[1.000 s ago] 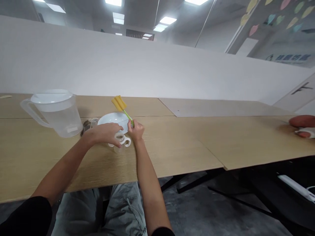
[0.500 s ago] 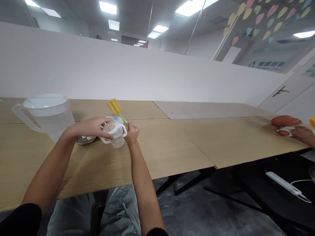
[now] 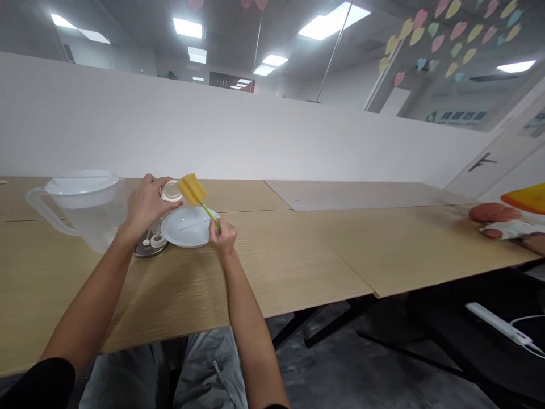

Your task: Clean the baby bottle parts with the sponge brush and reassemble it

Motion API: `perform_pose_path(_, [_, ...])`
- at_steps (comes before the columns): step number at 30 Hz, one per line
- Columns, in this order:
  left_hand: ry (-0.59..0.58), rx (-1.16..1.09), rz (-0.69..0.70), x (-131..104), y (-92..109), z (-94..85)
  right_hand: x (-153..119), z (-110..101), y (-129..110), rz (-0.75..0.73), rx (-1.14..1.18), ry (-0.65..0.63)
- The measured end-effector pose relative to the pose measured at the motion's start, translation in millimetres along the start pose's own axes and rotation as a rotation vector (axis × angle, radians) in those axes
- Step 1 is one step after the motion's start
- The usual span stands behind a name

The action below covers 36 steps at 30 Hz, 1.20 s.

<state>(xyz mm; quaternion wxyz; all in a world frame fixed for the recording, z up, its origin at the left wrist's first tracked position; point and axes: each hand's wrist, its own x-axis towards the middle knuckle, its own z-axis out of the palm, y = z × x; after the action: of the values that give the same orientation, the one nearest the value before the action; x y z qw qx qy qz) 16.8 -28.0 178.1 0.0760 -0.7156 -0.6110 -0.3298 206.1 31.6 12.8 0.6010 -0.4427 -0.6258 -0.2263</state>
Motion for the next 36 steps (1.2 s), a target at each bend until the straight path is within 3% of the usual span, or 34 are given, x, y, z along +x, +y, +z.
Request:
perform_pose_path(8, [0.230,0.207,0.115,5,-8,14.6,14,-8,-2,-0.341,-0.093,0.126])
perform_pose_path(15, [0.310,0.377,0.322,10,-22,21.3,19,-11,-4,-0.388,-0.120,0.185])
perform_pose_path(22, [0.235,0.454,0.520,14,-24,22.4,16,-9,-2,-0.368,-0.122,0.148])
perform_pose_path(36, [0.138,0.447,0.559,10,-26,15.7,14,-7,-2,-0.342,-0.137,0.055])
